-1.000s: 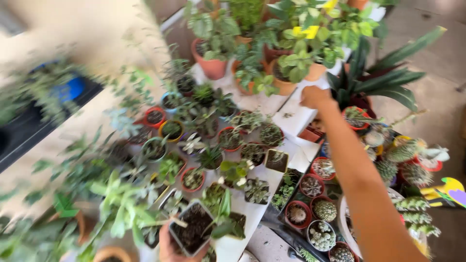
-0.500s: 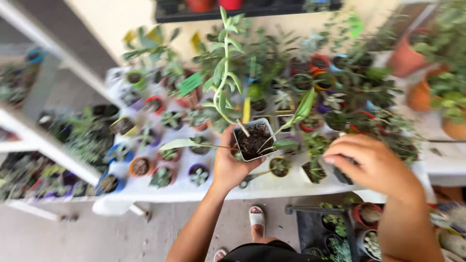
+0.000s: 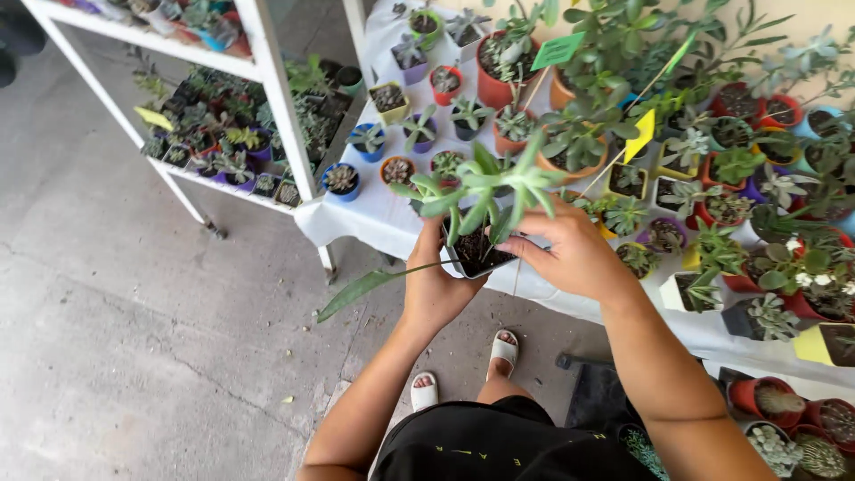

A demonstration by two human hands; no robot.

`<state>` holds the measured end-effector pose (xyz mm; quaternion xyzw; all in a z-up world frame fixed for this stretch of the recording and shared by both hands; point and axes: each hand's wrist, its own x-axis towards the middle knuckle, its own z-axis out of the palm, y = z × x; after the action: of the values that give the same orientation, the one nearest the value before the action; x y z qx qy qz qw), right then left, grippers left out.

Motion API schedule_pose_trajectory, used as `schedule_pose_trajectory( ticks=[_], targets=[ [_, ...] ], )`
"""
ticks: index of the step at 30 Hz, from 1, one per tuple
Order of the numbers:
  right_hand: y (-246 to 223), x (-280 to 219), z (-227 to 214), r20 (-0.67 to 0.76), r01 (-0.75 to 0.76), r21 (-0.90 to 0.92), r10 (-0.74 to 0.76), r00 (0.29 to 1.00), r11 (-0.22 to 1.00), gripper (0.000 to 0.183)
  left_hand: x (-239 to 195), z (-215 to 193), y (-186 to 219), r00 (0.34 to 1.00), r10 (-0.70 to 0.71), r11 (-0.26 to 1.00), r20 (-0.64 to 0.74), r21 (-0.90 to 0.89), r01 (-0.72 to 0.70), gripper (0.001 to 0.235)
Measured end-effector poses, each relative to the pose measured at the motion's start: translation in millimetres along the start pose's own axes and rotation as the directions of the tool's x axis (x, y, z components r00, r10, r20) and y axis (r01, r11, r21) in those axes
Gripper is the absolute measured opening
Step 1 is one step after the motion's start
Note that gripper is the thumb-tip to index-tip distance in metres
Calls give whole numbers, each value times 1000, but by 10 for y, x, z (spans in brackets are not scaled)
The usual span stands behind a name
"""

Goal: Tending to small succulent plants by inspecting, adjusting soil with a stick, and trimming with scissors

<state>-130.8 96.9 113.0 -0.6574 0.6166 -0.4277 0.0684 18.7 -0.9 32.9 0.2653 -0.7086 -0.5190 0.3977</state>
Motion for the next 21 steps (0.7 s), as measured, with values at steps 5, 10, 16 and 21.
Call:
schedule_pose_trajectory(
  ticks=[5,10,16,21],
  targets=[
    [47,40,104,357,32,-203,44,933,979,14,-266,-337,-105,998,-32,999,-50,13,33,73],
    [13,115,236,574,152,-305,55,817,940,18,-463,-584,-121,997,-40,999,-68,13,41,74],
    [-186,232,397,656,228,-210,-36,754,951,17,-622,-777,-119,991,-49,998,-126,27,53,75],
    [-239,279,493,703,290,-251,-33,711,924,18,-685,-902,-107,987,-30,999,-158,37,36,75]
  ],
)
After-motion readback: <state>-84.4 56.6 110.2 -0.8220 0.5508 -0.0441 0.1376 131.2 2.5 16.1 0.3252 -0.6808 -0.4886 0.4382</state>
